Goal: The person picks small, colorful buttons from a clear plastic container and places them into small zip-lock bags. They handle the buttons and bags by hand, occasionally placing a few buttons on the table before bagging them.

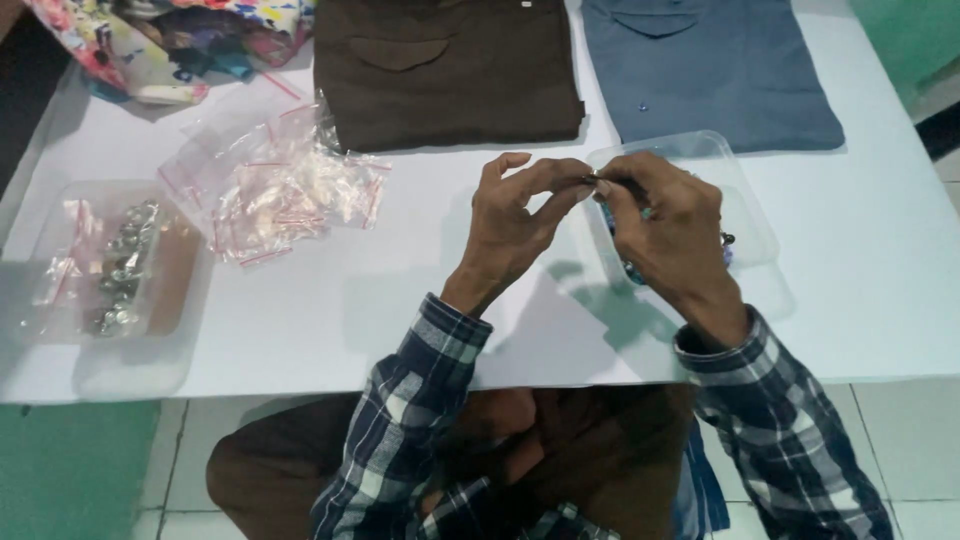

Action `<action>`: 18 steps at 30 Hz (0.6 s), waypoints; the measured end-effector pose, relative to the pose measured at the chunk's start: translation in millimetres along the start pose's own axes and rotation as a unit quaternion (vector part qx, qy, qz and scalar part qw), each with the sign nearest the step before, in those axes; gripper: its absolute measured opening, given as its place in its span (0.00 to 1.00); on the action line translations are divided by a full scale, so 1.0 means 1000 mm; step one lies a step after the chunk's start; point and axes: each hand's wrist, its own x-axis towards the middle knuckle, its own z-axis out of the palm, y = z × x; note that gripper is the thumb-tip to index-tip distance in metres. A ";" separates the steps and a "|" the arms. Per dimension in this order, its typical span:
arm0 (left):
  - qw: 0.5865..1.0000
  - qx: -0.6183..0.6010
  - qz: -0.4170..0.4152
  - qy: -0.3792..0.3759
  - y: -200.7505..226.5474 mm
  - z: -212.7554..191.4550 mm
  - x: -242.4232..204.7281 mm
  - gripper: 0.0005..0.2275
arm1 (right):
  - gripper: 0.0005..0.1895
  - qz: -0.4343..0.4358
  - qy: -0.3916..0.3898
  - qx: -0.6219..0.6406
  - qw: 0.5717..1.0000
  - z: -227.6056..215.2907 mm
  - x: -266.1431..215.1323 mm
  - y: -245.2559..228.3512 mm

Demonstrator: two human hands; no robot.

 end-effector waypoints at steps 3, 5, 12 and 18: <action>0.999 0.029 -0.040 0.019 -0.024 -0.037 -0.022 0.06 | 0.04 -0.024 0.011 0.025 0.999 0.045 0.003 -0.021; 0.996 0.032 -0.067 0.042 -0.057 -0.049 -0.038 0.06 | 0.04 -0.025 -0.002 0.020 0.999 0.079 0.001 -0.011; 0.984 0.109 -0.125 0.070 -0.111 -0.073 -0.060 0.07 | 0.04 0.085 -0.084 0.049 0.992 0.146 -0.004 0.018; 0.971 0.174 -0.157 -0.036 -0.110 -0.073 -0.053 0.08 | 0.03 0.185 -0.110 0.105 0.971 0.145 -0.002 0.020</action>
